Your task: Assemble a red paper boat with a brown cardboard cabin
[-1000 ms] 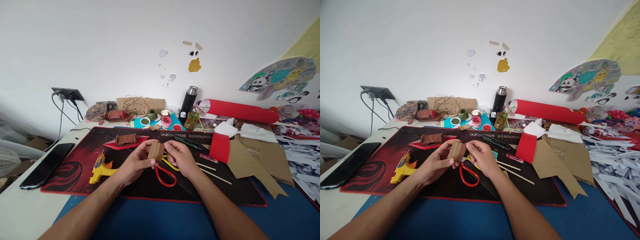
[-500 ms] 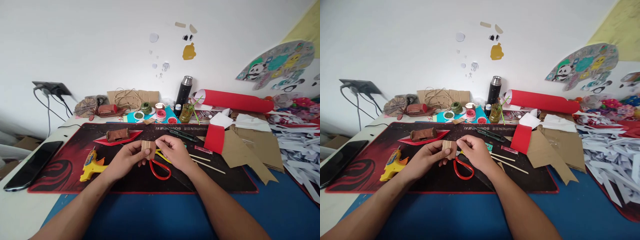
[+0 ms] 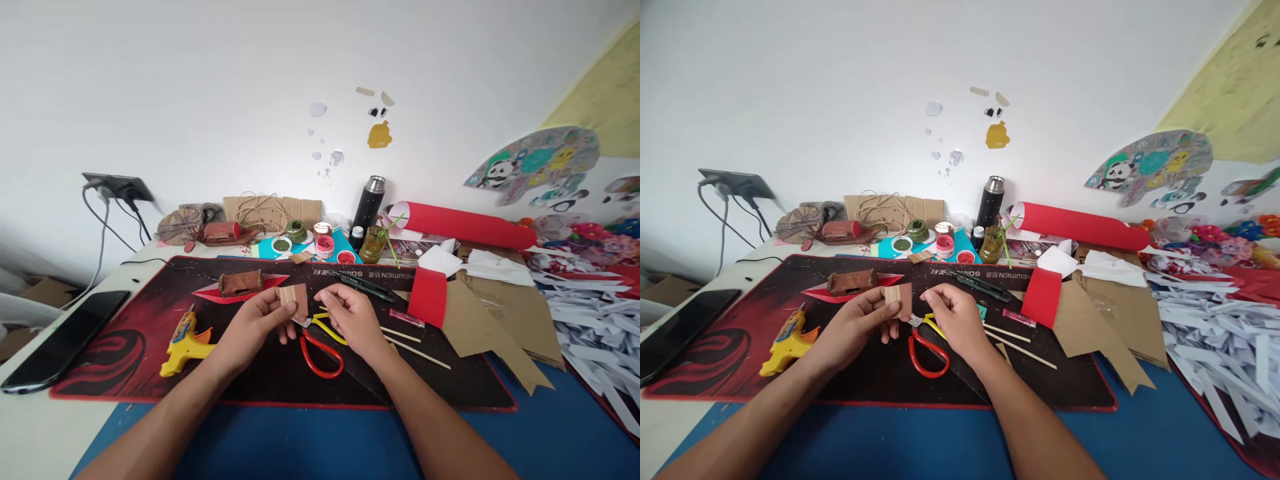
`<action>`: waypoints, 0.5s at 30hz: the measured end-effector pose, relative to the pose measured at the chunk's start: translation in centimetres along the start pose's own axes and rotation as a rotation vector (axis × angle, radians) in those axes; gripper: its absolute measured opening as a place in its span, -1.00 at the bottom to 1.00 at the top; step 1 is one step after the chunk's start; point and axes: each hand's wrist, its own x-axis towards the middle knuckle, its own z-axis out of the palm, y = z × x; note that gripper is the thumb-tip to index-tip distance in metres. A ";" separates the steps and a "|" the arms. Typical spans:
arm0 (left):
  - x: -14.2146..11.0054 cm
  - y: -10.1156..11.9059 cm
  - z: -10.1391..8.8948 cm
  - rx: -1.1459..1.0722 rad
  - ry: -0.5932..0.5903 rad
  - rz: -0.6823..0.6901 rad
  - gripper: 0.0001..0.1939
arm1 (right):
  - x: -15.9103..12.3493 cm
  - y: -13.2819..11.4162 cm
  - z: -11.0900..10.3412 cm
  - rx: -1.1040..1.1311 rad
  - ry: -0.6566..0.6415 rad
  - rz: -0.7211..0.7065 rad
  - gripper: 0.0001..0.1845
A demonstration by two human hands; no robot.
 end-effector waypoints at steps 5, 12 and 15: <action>0.1 -0.1 -0.1 -0.030 0.022 0.013 -0.55 | 0.0 0.2 0.0 -0.030 -0.021 0.029 -0.53; 0.3 -0.6 -0.1 -0.051 0.012 0.012 -0.52 | -0.1 0.6 0.6 0.009 -0.098 0.045 -0.47; 0.3 -0.5 0.1 -0.056 -0.003 -0.006 -0.48 | -0.1 0.5 0.6 -0.016 -0.095 0.051 -0.48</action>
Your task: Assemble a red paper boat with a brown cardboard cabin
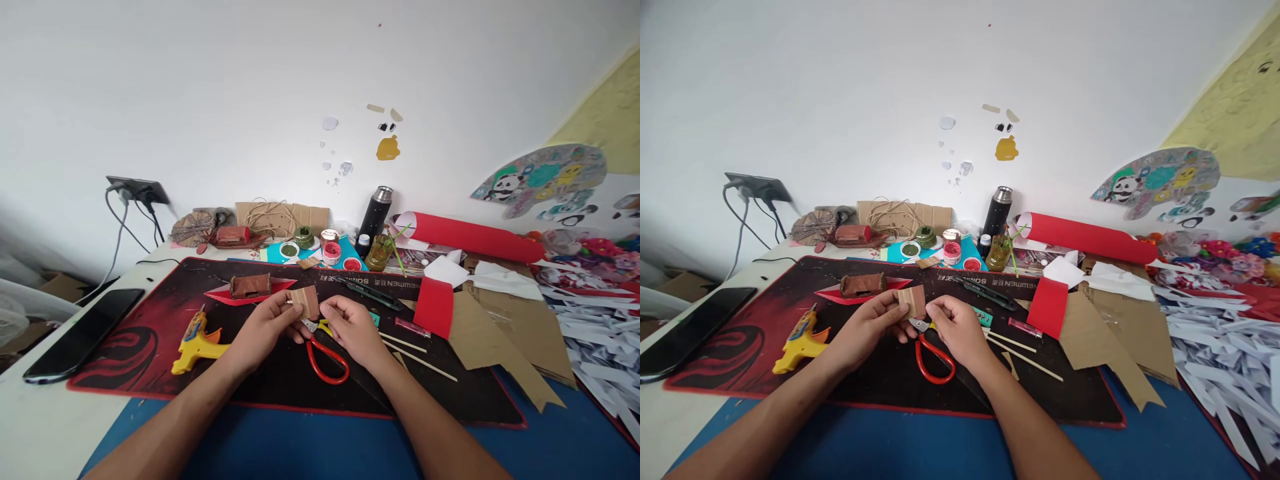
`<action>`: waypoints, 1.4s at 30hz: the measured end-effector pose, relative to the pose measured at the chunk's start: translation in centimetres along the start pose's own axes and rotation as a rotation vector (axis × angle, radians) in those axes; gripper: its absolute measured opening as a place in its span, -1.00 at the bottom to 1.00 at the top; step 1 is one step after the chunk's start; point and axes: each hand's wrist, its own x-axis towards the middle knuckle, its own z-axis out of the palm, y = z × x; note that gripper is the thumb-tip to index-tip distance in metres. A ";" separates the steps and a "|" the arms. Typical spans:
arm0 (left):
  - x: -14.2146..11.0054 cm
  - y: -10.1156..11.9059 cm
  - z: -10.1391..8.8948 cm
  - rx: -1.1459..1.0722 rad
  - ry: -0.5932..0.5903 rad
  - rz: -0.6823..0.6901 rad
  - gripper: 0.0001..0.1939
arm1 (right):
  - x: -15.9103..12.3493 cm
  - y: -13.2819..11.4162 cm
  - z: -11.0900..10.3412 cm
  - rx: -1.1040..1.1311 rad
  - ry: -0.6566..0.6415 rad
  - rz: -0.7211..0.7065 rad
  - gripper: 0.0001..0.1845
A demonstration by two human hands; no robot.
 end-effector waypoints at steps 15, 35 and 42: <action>-0.7 0.5 0.3 0.075 -0.071 0.031 -0.15 | -0.1 -0.4 0.0 0.160 -0.014 0.058 -0.50; -1.1 0.5 0.4 0.255 -0.017 0.106 -0.28 | -0.2 -0.1 -0.2 0.182 -0.032 0.062 -0.42; -1.2 0.5 0.5 0.219 -0.078 0.087 -0.31 | -0.3 -0.1 -0.4 0.193 0.005 0.074 -0.41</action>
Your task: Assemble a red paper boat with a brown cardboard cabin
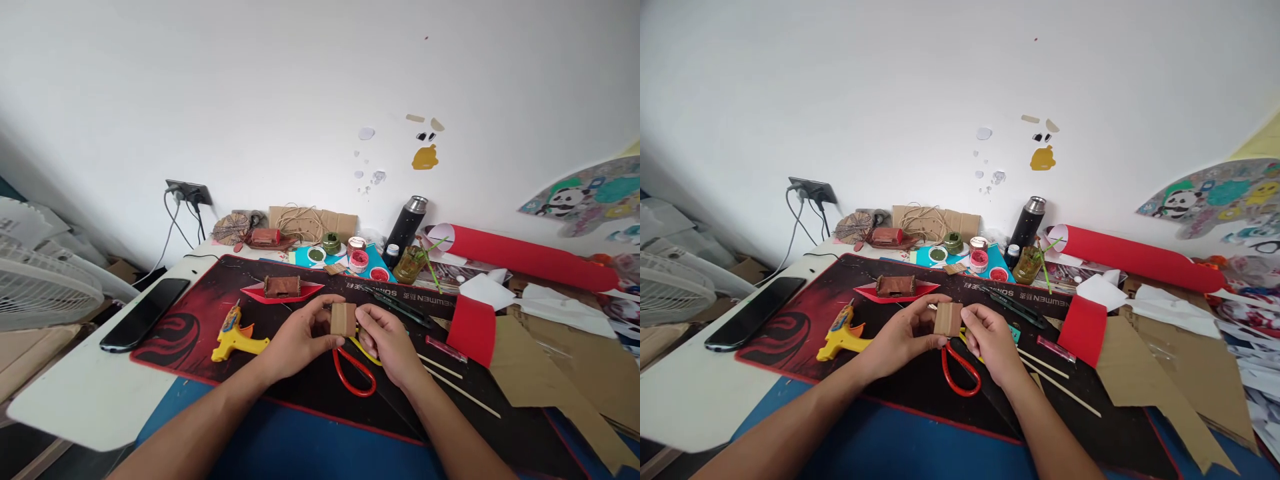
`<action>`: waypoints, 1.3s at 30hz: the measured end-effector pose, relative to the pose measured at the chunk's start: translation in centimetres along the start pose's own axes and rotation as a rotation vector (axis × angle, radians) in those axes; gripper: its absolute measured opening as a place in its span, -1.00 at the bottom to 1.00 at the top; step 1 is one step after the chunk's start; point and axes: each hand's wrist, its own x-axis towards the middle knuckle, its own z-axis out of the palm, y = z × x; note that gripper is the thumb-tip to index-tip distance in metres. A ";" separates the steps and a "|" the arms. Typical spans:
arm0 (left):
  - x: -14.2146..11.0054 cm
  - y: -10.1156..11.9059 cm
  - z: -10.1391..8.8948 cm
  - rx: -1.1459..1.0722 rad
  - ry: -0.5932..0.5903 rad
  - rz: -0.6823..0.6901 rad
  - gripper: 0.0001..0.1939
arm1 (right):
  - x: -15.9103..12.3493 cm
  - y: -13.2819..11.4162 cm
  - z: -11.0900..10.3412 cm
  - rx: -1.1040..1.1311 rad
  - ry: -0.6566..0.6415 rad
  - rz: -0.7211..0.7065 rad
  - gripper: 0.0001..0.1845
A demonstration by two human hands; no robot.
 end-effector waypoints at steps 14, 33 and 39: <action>-0.1 -0.6 0.2 0.010 -0.002 -0.008 -0.29 | 0.1 0.0 -0.1 -0.003 -0.004 0.035 -0.39; -1.5 -2.4 0.5 0.072 -0.034 -0.135 -0.22 | -0.1 0.5 -1.5 0.069 -0.152 0.301 -0.32; -2.0 -3.8 0.1 0.081 -0.075 -0.129 -0.28 | 0.0 0.7 -2.0 0.086 -0.192 0.345 -0.32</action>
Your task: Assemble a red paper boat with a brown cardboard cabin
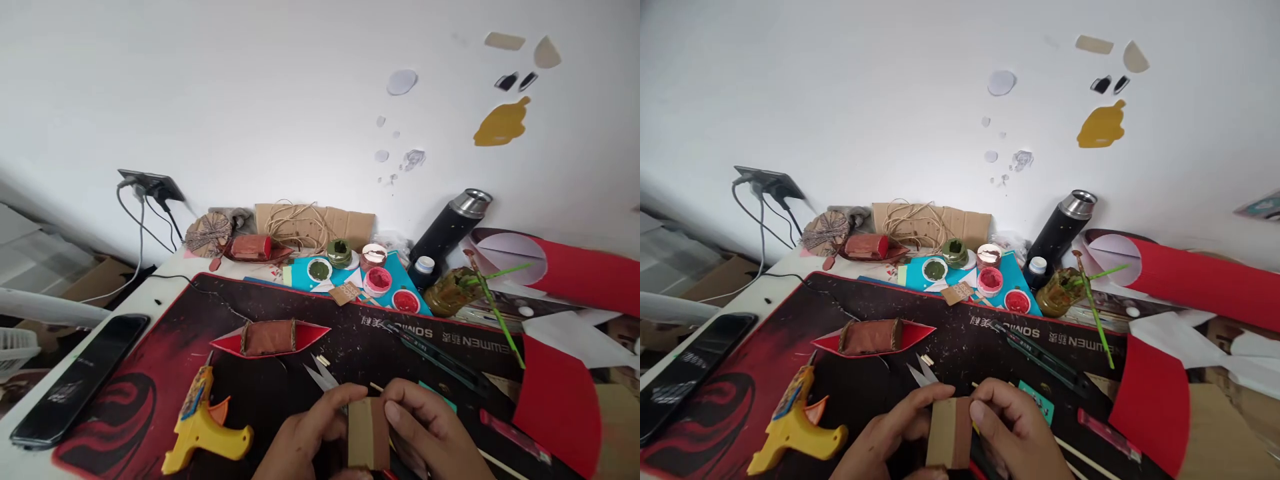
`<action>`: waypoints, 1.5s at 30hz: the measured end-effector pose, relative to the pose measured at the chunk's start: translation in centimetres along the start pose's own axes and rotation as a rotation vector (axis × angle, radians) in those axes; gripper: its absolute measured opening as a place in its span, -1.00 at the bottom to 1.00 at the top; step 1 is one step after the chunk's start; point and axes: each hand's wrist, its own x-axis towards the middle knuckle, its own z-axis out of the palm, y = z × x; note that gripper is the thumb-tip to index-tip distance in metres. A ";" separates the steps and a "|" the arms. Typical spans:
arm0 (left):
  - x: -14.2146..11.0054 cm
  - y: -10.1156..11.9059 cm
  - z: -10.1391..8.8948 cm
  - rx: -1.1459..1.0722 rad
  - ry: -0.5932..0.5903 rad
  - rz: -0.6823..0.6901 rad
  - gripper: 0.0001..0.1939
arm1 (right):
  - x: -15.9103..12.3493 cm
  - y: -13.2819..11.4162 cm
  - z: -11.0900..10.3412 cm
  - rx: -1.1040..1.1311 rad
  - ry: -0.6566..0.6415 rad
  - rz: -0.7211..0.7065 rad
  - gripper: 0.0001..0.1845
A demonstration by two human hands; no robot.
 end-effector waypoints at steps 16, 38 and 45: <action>-1.2 1.9 -0.7 0.347 0.224 0.223 -0.33 | -0.9 -0.9 1.4 -0.010 0.062 -0.142 -0.36; 0.7 1.8 -1.3 -0.411 0.063 0.051 -0.29 | -0.2 -1.6 4.0 0.135 0.133 -0.261 -0.36; 1.1 2.1 -1.5 -0.469 0.057 0.098 -0.32 | 0.3 -1.2 4.4 0.112 0.180 -0.297 -0.43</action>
